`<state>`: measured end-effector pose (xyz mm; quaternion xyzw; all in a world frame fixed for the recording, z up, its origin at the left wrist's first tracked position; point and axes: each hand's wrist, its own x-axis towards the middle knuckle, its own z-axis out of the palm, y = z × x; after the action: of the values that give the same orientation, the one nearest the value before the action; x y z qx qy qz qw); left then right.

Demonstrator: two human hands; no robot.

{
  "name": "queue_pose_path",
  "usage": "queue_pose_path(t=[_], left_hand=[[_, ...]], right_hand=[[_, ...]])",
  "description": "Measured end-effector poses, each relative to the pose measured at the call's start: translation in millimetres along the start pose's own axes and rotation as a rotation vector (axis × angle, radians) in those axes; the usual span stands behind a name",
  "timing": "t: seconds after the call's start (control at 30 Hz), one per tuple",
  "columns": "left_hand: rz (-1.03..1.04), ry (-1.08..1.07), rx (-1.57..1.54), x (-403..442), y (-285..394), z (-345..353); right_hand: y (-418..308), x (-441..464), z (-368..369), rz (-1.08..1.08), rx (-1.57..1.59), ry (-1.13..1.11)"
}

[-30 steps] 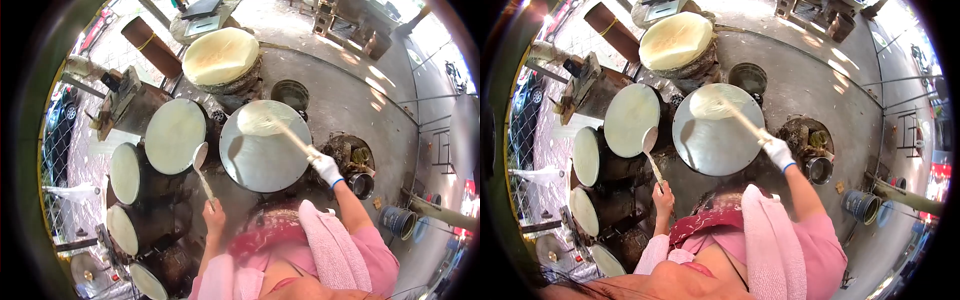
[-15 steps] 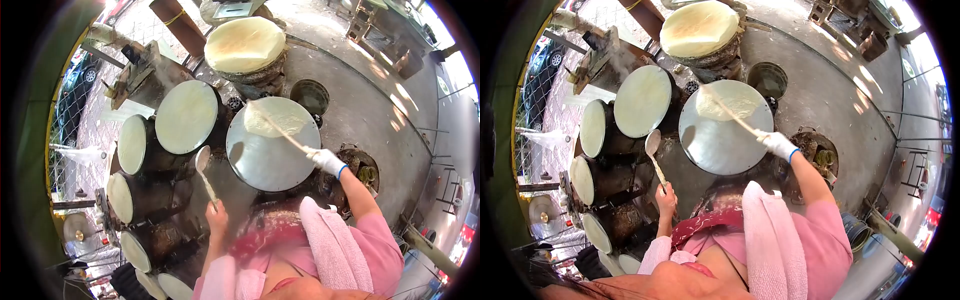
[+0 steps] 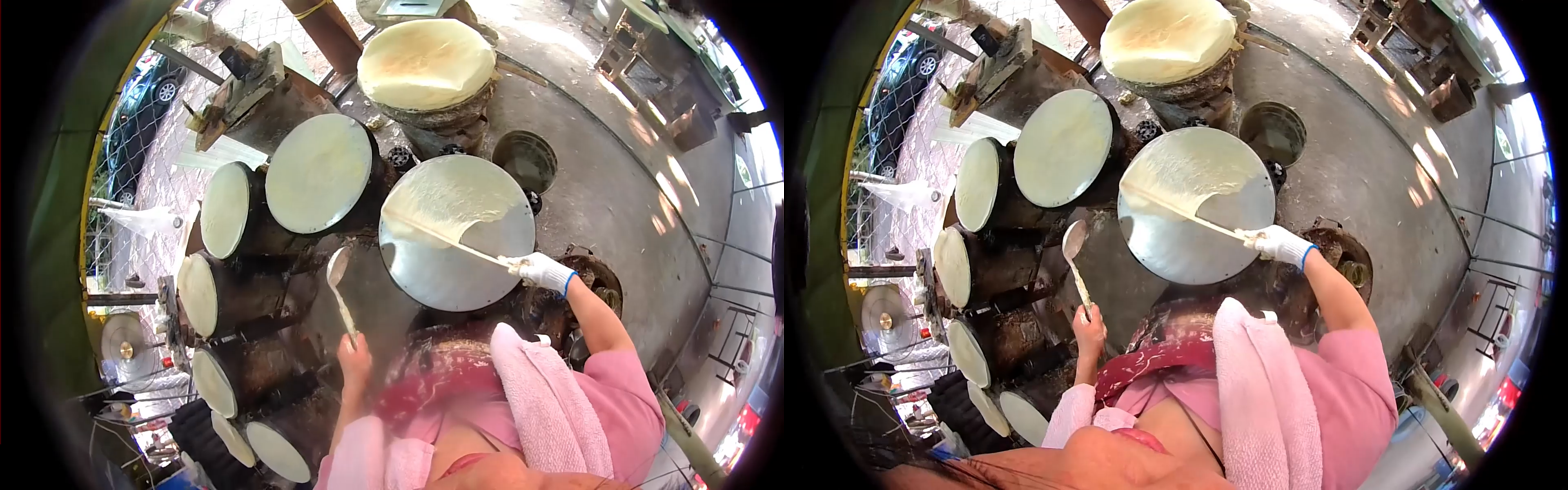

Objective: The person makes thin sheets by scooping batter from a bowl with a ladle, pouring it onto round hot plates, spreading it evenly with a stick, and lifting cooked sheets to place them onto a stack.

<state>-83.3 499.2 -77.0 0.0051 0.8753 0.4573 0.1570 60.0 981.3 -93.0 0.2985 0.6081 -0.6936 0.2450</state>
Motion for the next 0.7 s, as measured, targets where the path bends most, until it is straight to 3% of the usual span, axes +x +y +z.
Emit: queue_pose_path(t=[0.07,0.13,0.2,0.23,0.27,0.33,0.37,0.4,0.47,0.5,0.53,0.6,0.7], left_hand=[[-0.094,-0.004,0.033,-3.7,21.9,-5.2],[-0.12,-0.013,0.077,4.5,29.8,-4.7],[-0.069,-0.025,0.128,27.8,26.8,-0.7],[0.002,-0.027,0.181,38.1,37.8,3.4],[0.073,-0.029,0.232,49.7,50.4,8.0],[0.168,-0.051,0.347,72.6,62.6,19.3],[0.209,-0.073,0.374,82.4,66.3,25.6],[0.251,-0.094,0.402,90.7,72.7,31.2],[0.296,-0.137,0.515,107.6,73.7,43.4],[0.318,-0.161,0.573,112.3,72.9,47.8],[0.334,-0.189,0.642,112.8,74.1,49.6],[0.366,-0.241,0.782,109.4,77.7,49.4],[0.348,-0.318,0.923,78.9,75.8,28.2]], right_hand=[[-17.8,-9.6,-19.6,-0.092,-0.116,0.034],[10.5,36.0,-50.2,-0.337,-0.097,0.184],[-11.8,52.8,-56.7,-0.184,-0.301,0.252],[-16.7,53.5,-48.8,-0.171,-0.213,0.102],[-16.7,44.4,-40.8,-0.234,-0.33,0.032],[-27.8,14.9,-22.5,-0.154,-0.32,-0.065],[-18.3,9.6,-25.2,0.033,-0.283,-0.069],[-26.7,-10.4,-27.7,0.025,-0.23,-0.072],[6.0,0.2,-53.8,-0.228,-0.146,0.045],[32.7,28.1,-64.8,-0.463,-0.182,0.138],[24.4,33.5,-67.0,-0.327,-0.326,0.261],[21.9,56.3,-60.3,-0.538,-0.4,0.175],[-34.0,11.3,-19.0,-0.046,-0.251,-0.08]])
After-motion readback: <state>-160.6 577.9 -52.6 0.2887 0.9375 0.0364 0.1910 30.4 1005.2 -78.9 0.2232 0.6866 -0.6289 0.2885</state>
